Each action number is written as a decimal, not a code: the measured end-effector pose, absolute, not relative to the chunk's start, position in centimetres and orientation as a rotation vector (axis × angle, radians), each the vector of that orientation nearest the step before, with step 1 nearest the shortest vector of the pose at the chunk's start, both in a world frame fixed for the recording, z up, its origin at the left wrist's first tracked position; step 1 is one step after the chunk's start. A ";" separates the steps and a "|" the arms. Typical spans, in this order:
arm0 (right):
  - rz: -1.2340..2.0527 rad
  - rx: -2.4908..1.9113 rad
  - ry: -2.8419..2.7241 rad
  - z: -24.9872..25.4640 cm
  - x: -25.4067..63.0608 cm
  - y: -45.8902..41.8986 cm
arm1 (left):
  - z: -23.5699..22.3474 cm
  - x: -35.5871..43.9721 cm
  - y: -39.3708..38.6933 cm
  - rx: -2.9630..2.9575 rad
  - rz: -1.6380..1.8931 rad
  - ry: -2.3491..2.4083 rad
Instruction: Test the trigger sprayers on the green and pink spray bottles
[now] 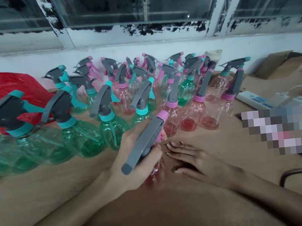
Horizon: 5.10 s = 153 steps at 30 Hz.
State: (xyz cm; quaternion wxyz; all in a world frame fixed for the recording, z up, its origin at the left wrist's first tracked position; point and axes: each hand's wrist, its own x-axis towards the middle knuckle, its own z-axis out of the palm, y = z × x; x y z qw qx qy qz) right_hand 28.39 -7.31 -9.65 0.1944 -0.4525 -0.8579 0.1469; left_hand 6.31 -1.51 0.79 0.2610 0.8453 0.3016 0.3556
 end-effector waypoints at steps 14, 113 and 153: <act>0.409 -1.291 -2.442 -9.6 28.4 -7.2 | 0.6 6.6 -2.0 2.211 0.971 0.729; 0.421 -1.305 -2.450 -9.5 28.4 -7.3 | 0.3 6.5 -2.0 2.241 1.004 0.723; 0.392 -1.285 -2.468 -9.8 28.5 -7.1 | 0.6 6.5 -1.9 2.289 1.004 0.659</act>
